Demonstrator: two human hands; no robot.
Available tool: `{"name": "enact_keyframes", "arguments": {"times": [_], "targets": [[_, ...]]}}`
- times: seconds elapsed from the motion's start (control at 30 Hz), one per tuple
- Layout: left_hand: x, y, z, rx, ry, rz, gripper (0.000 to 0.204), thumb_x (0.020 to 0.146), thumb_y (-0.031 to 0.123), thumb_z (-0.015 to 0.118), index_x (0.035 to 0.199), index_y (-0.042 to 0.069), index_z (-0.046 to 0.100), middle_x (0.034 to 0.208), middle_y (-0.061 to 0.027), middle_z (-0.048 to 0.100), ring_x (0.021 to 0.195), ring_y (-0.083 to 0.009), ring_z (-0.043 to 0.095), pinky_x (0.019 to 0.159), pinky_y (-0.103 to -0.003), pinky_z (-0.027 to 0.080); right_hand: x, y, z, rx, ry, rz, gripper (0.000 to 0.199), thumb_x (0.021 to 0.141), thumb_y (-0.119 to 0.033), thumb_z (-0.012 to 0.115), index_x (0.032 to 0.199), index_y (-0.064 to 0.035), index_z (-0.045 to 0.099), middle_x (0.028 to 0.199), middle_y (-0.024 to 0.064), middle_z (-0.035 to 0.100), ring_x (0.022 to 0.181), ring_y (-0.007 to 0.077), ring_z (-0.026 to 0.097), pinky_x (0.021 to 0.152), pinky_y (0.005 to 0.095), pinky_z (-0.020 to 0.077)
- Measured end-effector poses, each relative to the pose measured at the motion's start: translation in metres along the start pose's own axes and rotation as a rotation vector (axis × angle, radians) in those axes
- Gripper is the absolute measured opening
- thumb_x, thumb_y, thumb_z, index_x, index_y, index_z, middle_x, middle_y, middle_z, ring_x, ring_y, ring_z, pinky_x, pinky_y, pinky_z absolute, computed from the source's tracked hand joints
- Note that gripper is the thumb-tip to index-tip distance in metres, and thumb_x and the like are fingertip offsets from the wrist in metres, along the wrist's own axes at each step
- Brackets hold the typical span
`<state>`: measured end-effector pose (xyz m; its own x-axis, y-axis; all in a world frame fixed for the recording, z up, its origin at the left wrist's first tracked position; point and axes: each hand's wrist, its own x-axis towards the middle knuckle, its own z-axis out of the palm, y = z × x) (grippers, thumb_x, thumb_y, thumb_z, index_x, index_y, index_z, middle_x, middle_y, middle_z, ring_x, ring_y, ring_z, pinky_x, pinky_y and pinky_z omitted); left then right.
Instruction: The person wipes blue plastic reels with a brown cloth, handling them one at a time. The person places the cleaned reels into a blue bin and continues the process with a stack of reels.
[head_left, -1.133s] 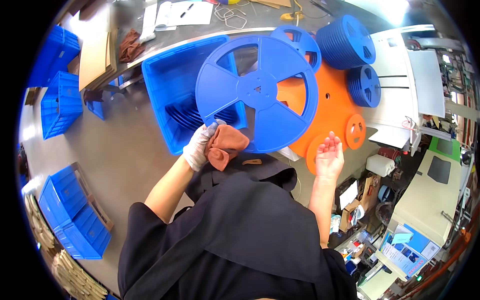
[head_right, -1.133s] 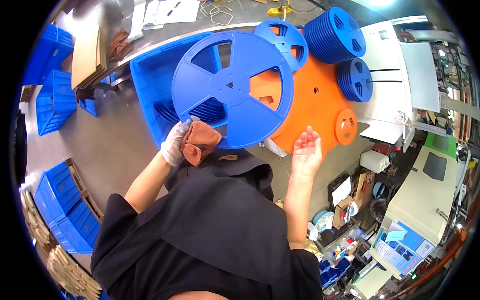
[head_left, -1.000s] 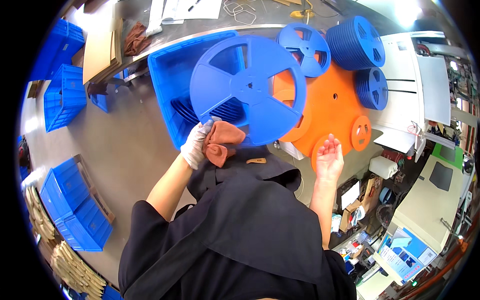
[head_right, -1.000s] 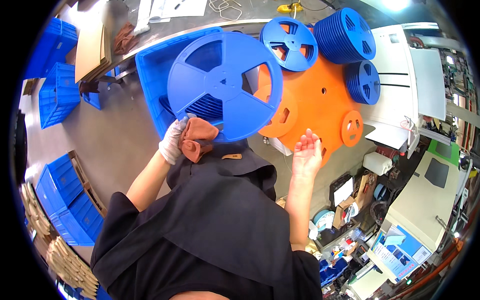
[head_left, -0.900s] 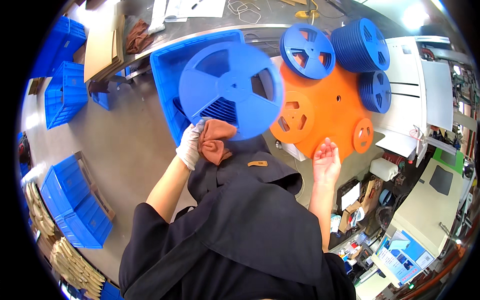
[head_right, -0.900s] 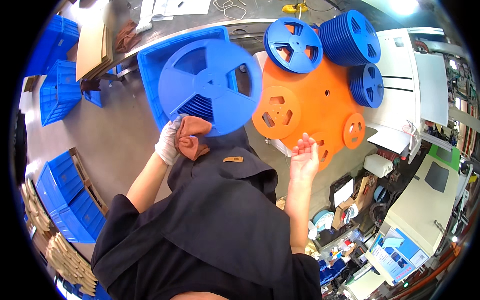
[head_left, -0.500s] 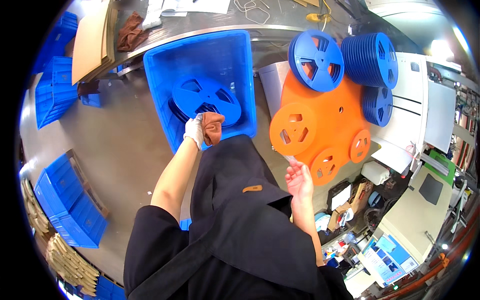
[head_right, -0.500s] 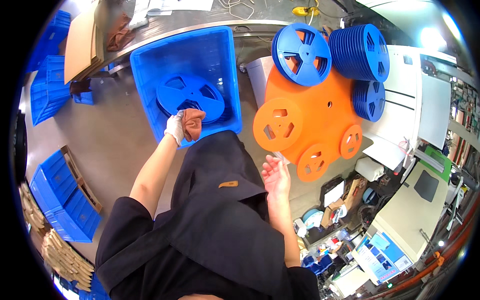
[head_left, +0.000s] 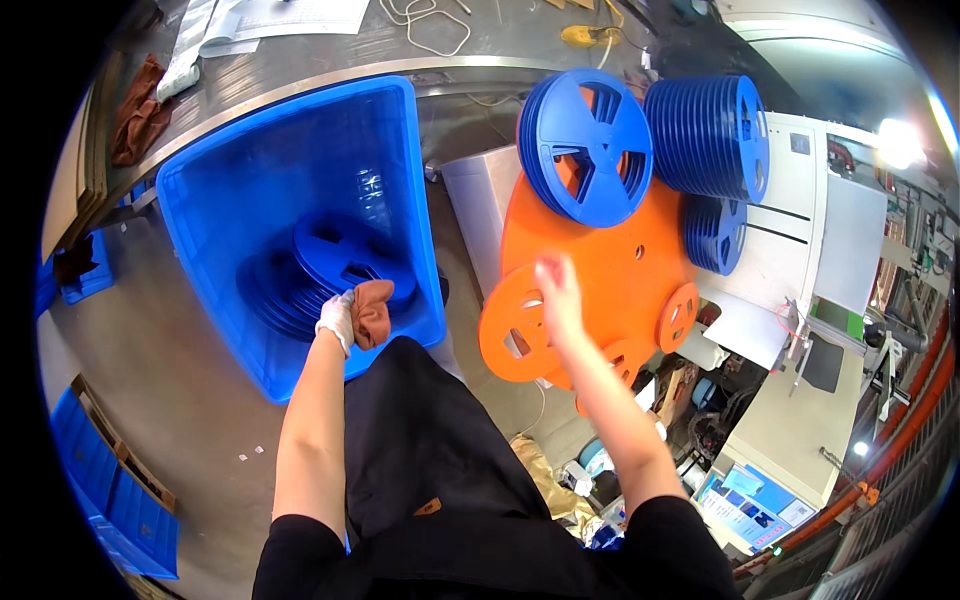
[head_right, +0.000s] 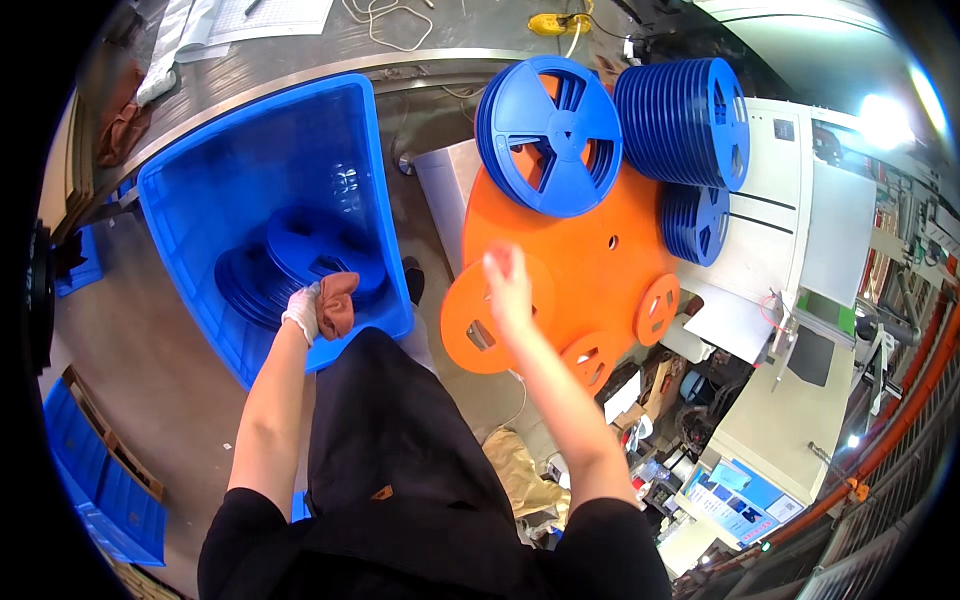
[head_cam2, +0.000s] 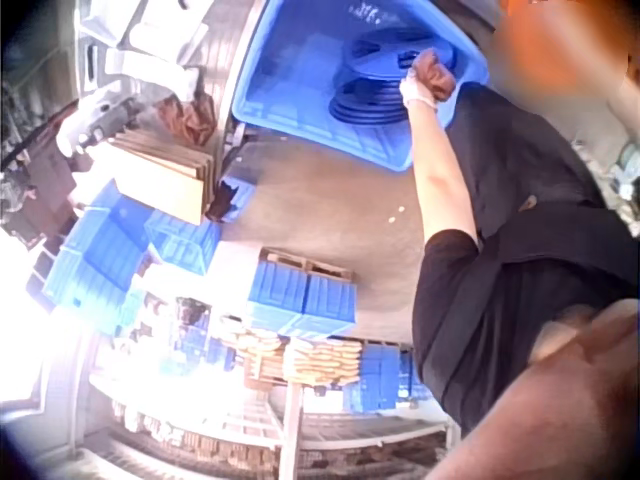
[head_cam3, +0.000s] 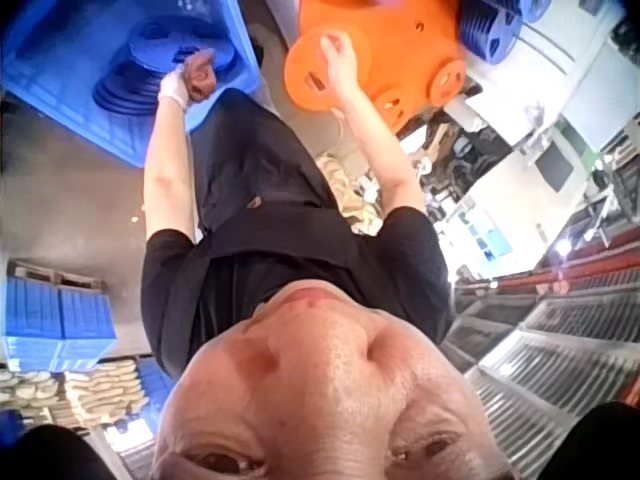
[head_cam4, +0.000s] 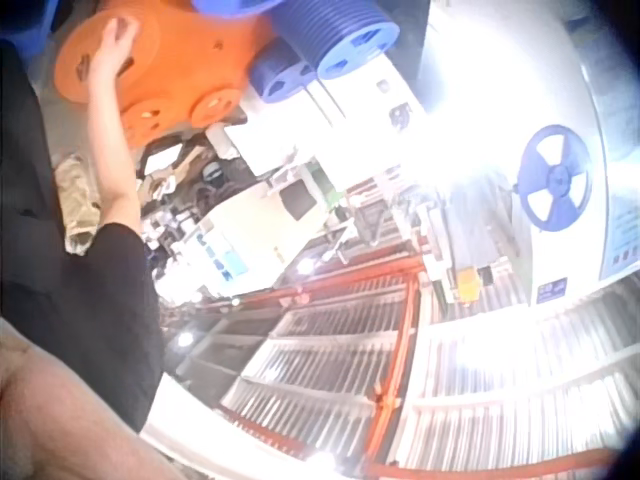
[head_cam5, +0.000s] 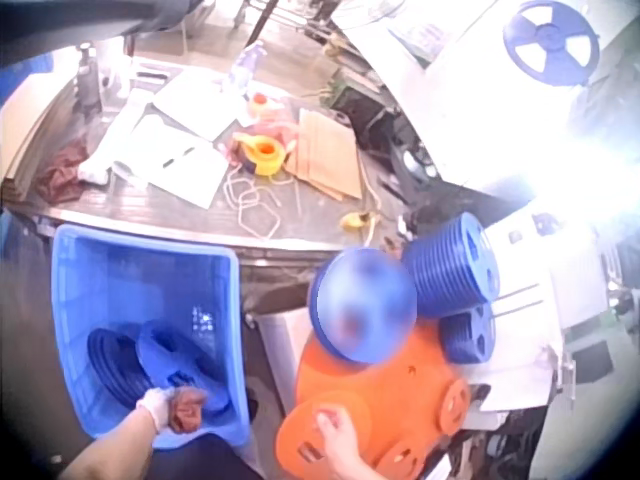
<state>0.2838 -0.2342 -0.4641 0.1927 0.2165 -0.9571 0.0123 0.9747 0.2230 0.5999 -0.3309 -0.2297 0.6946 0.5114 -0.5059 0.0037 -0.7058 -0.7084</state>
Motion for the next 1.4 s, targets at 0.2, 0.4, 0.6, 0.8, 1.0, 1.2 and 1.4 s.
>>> {"name": "enact_keyframes", "arguments": {"times": [0.2, 0.4, 0.6, 0.8, 1.0, 1.2, 1.4], "targets": [[-0.04, -0.034, -0.022, 0.029, -0.075, 0.078, 0.038, 0.098, 0.027, 0.04, 0.121, 0.001, 0.055, 0.106, -0.0111, 0.062, 0.089, -0.0198, 0.06, 0.077, -0.034, 0.05, 0.155, -0.02, -0.003, -0.898, 0.185, -0.522, 0.079, 0.075, -0.038, 0.076, 0.133, 0.0024, 0.04, 0.132, 0.0246, 0.048, 0.124, 0.0391, 0.045, 0.104, 0.0437, 0.0373], [-0.119, -0.087, -0.056, -0.484, -0.279, -0.126, 0.055, 0.094, 0.045, 0.049, 0.134, 0.007, 0.044, 0.112, -0.007, 0.06, 0.087, -0.0189, 0.061, 0.062, -0.028, 0.051, 0.156, -0.009, 0.001, -1.044, 0.117, -0.419, 0.072, 0.069, -0.037, 0.08, 0.123, -0.0056, 0.045, 0.114, 0.0214, 0.058, 0.107, 0.0365, 0.057, 0.089, 0.0447, 0.0478], [-0.169, -0.123, -0.07, -0.589, -0.696, -0.21, 0.051, 0.081, 0.05, 0.068, 0.112, 0.014, 0.048, 0.086, -0.0063, 0.052, 0.058, -0.0168, 0.047, 0.044, -0.027, 0.037, 0.119, -0.028, -0.048, -1.011, -0.067, -0.342, 0.048, 0.078, -0.03, 0.071, 0.116, -0.0105, 0.05, 0.105, 0.0157, 0.063, 0.101, 0.0342, 0.061, 0.083, 0.0453, 0.0493], [-0.193, -0.099, -0.042, -0.518, -0.892, -0.139, 0.043, 0.086, 0.054, 0.059, 0.075, 0.018, 0.038, 0.054, -0.0066, 0.033, 0.035, -0.0107, 0.019, 0.032, -0.022, 0.016, 0.062, -0.117, -0.135, -0.578, 0.0, -0.33, 0.024, 0.089, -0.028, 0.059, 0.104, -0.0093, 0.062, 0.097, 0.0162, 0.067, 0.081, 0.0275, 0.067, 0.071, 0.0376, 0.0517], [-0.225, -0.032, -0.001, -0.447, -0.972, -0.031, 0.035, 0.09, 0.042, 0.061, 0.077, 0.018, 0.039, 0.054, -0.01, 0.033, 0.038, -0.0068, 0.015, 0.03, -0.021, 0.017, -0.058, -0.144, -0.204, 0.808, -0.337, -0.067, 0.04, 0.099, -0.04, 0.045, 0.113, -0.0031, 0.052, 0.087, 0.0087, 0.061, 0.074, 0.0242, 0.064, 0.077, 0.0404, 0.055], [-0.243, 0.018, -0.005, -0.366, -0.833, 0.069, 0.04, 0.088, 0.048, 0.06, 0.075, 0.02, 0.036, 0.053, -0.0058, 0.031, 0.034, -0.0087, 0.021, 0.028, -0.025, 0.019, -0.17, -0.123, -0.171, 1.481, -0.685, -0.117, 0.051, 0.095, -0.051, 0.048, 0.112, -0.0032, 0.049, 0.07, 0.0013, 0.043, 0.056, 0.0121, 0.042, 0.061, 0.0305, 0.0448], [-0.288, 0.027, 0.061, -0.314, -1.139, 0.024, 0.032, 0.097, 0.035, 0.049, 0.104, 0.006, 0.058, 0.1, -0.0148, 0.062, 0.09, -0.0248, 0.057, 0.082, -0.03, 0.048, -0.226, -0.119, -0.136, 1.644, -0.843, -0.086, 0.05, 0.095, -0.049, 0.049, 0.11, -0.001, 0.047, 0.065, -0.0002, 0.034, 0.05, 0.0095, 0.035, 0.048, 0.0242, 0.0355]]}}
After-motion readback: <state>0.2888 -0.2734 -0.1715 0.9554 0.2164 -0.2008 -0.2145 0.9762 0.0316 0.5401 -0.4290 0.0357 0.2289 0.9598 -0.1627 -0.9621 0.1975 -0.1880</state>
